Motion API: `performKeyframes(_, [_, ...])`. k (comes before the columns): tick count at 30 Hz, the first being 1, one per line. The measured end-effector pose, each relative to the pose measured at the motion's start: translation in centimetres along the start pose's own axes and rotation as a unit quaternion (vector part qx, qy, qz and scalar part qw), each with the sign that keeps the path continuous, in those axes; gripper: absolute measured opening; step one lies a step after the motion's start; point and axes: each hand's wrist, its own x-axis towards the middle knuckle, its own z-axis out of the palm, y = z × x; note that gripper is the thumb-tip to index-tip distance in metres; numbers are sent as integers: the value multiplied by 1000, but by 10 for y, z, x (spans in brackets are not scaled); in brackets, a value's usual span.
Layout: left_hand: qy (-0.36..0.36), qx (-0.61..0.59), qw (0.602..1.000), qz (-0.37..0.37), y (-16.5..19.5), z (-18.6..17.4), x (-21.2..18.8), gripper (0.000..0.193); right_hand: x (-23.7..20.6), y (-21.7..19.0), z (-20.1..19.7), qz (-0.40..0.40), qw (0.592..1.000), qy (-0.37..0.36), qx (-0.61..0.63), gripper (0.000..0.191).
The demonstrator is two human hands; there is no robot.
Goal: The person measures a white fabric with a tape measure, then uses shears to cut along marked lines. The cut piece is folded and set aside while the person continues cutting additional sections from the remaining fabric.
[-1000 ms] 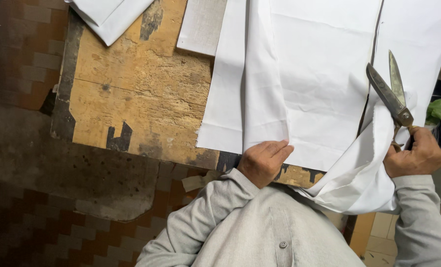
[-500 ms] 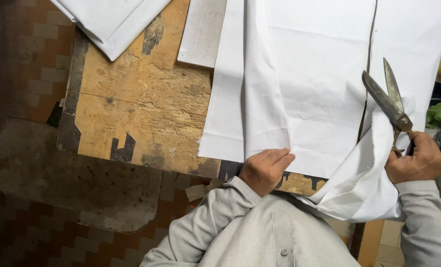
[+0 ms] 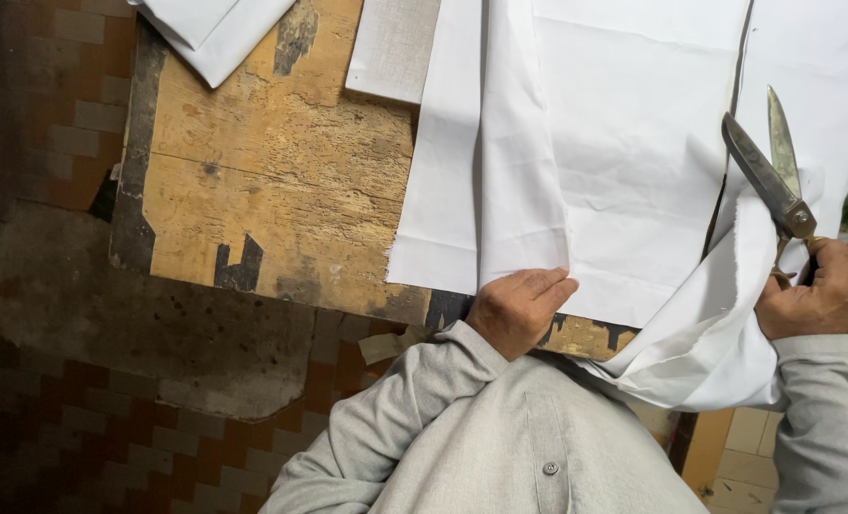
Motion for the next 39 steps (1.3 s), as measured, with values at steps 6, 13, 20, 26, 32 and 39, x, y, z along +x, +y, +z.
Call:
performKeyframes(6, [4,3,1000,-3,-2,-1,-4,17,-4,-4,4,-19,1000,21,5,37])
performKeyframes(13, [-3,2,1000,-5,-4,-1,-7,17,-16,-5,9,-7,998,17,54,36])
performKeyframes(20, [-2,3,1000,-6,-5,-1,-10,17,-24,-5,9,-2,999,14,48,35])
performKeyframes(26, [16,-20,1000,-3,-6,-3,-12,20,-23,-6,10,2,999,15,41,34])
performKeyframes(32, [135,-68,988,-20,-11,-16,-34,20,-19,-5,9,4,999,15,33,33])
performKeyframes(39, [194,-69,954,-219,-15,-76,-69,23,-19,-1,8,4,999,18,48,32])
